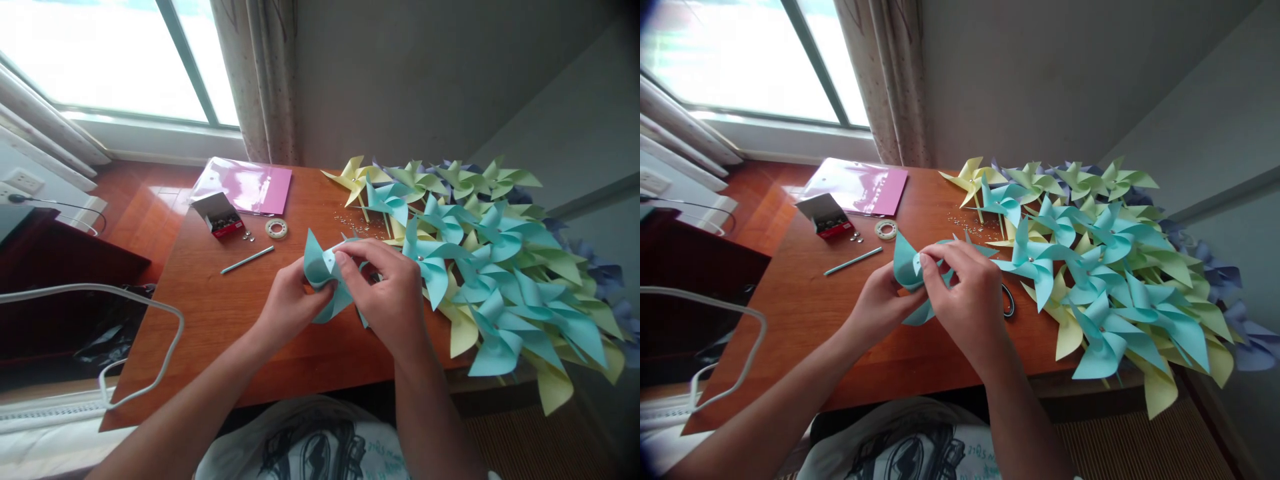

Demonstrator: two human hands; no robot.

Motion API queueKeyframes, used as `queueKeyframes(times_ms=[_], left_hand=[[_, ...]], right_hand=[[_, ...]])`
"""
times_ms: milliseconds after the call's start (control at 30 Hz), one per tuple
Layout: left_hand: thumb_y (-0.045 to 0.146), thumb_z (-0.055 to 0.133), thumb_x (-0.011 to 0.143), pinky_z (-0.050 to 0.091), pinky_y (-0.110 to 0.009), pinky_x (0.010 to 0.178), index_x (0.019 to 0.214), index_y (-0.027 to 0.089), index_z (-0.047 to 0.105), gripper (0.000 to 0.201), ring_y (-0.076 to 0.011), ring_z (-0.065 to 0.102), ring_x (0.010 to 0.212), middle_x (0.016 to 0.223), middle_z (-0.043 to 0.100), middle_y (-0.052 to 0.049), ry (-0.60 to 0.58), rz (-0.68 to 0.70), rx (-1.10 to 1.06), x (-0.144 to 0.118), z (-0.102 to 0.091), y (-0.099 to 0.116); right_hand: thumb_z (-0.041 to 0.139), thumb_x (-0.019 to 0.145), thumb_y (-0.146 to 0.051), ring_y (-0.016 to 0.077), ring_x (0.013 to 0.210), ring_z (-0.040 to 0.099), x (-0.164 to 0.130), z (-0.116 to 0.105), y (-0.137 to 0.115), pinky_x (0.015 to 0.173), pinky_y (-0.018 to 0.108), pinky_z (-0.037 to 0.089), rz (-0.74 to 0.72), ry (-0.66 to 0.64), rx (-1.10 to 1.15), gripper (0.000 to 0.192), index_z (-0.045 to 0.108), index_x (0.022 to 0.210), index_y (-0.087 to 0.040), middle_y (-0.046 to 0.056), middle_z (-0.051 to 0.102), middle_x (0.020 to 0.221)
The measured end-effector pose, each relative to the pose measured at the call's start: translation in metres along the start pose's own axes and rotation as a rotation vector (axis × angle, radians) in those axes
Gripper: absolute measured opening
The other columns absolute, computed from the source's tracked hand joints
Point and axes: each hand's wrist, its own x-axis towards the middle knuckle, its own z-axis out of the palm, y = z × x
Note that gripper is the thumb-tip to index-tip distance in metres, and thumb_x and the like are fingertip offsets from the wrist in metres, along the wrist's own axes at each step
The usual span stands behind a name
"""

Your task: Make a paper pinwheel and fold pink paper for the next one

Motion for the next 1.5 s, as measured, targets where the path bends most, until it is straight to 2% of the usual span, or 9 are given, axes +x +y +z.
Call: queueKeyframes(times_ms=[167, 333, 433, 633, 867, 1000, 1167, 1367, 1500], left_hand=[[0.026, 0.077, 0.076, 0.055, -0.029, 0.072, 0.087, 0.015, 0.070, 0.017, -0.0199, 0.066, 0.076, 0.080, 0.072, -0.003, 0.014, -0.075, -0.076, 0.000, 0.000, 0.001], [0.028, 0.081, 0.073, 0.055, -0.030, 0.072, 0.086, 0.015, 0.071, 0.020, -0.0201, 0.067, 0.074, 0.079, 0.072, -0.003, 0.031, -0.124, -0.117, 0.000, 0.000, 0.003], [0.027, 0.081, 0.073, 0.054, -0.028, 0.069, 0.083, 0.015, 0.070, 0.019, -0.0195, 0.066, 0.073, 0.079, 0.072, -0.003, 0.039, -0.131, -0.120, 0.001, 0.000, 0.003], [0.026, 0.083, 0.072, 0.052, -0.026, 0.067, 0.082, 0.015, 0.067, 0.021, -0.0157, 0.062, 0.068, 0.075, 0.069, 0.000, 0.049, -0.182, -0.243, 0.002, 0.001, 0.004], [0.028, 0.090, 0.062, 0.053, -0.026, 0.063, 0.081, 0.015, 0.069, 0.031, -0.0173, 0.065, 0.068, 0.077, 0.072, -0.002, 0.072, -0.272, -0.310, 0.002, 0.002, 0.008], [0.031, 0.091, 0.061, 0.053, -0.026, 0.063, 0.082, 0.015, 0.070, 0.033, -0.0179, 0.066, 0.069, 0.078, 0.073, -0.002, 0.077, -0.286, -0.322, 0.002, 0.002, 0.010], [0.033, 0.090, 0.062, 0.054, -0.027, 0.063, 0.084, 0.015, 0.071, 0.034, -0.0203, 0.068, 0.071, 0.080, 0.075, -0.003, 0.076, -0.288, -0.313, 0.002, 0.001, 0.010], [0.030, 0.090, 0.065, 0.056, -0.030, 0.074, 0.095, 0.014, 0.073, 0.039, -0.0247, 0.072, 0.086, 0.092, 0.078, -0.008, 0.047, -0.271, -0.357, 0.001, 0.001, 0.011], [0.030, 0.089, 0.066, 0.056, -0.031, 0.079, 0.099, 0.014, 0.074, 0.040, -0.0255, 0.072, 0.091, 0.094, 0.079, -0.008, 0.017, -0.260, -0.380, 0.001, 0.000, 0.012]], right_hand=[[0.070, 0.086, -0.014, 0.0127, 0.065, 0.062, -0.011, -0.005, 0.012, 0.057, 0.025, 0.048, 0.066, -0.045, 0.038, 0.009, 0.076, 0.087, -0.021, -0.001, 0.076, 0.083], [0.070, 0.086, -0.015, 0.0153, 0.067, 0.060, -0.017, -0.010, 0.018, 0.061, 0.028, 0.049, 0.035, -0.029, -0.049, 0.010, 0.075, 0.087, -0.023, 0.000, 0.074, 0.081], [0.071, 0.086, -0.017, 0.0156, 0.066, 0.056, -0.021, -0.011, 0.020, 0.063, 0.030, 0.049, 0.043, -0.031, -0.071, 0.015, 0.073, 0.098, -0.025, 0.000, 0.073, 0.084], [0.070, 0.086, -0.016, 0.0161, 0.065, 0.055, -0.028, -0.006, 0.028, 0.072, 0.032, 0.053, 0.083, -0.046, -0.059, 0.038, 0.065, 0.122, -0.026, -0.002, 0.073, 0.082], [0.069, 0.086, -0.013, 0.0184, 0.073, 0.059, -0.027, -0.005, 0.032, 0.075, 0.033, 0.055, 0.004, -0.054, -0.162, 0.041, 0.064, 0.125, -0.025, 0.000, 0.071, 0.085], [0.068, 0.087, -0.012, 0.0210, 0.081, 0.063, -0.027, -0.006, 0.032, 0.079, 0.035, 0.056, -0.061, -0.058, -0.217, 0.040, 0.064, 0.125, -0.025, 0.001, 0.071, 0.086], [0.065, 0.090, -0.012, 0.0229, 0.083, 0.063, -0.027, -0.004, 0.031, 0.076, 0.037, 0.056, -0.143, -0.050, -0.282, 0.037, 0.063, 0.124, -0.026, 0.003, 0.071, 0.088], [0.062, 0.093, -0.011, 0.0246, 0.085, 0.060, -0.027, -0.002, 0.031, 0.080, 0.040, 0.054, -0.224, -0.055, -0.356, 0.035, 0.062, 0.126, -0.023, 0.004, 0.072, 0.089], [0.060, 0.095, -0.011, 0.0253, 0.085, 0.059, -0.028, -0.002, 0.032, 0.081, 0.041, 0.054, -0.246, -0.050, -0.386, 0.035, 0.061, 0.127, -0.021, 0.005, 0.073, 0.090]])
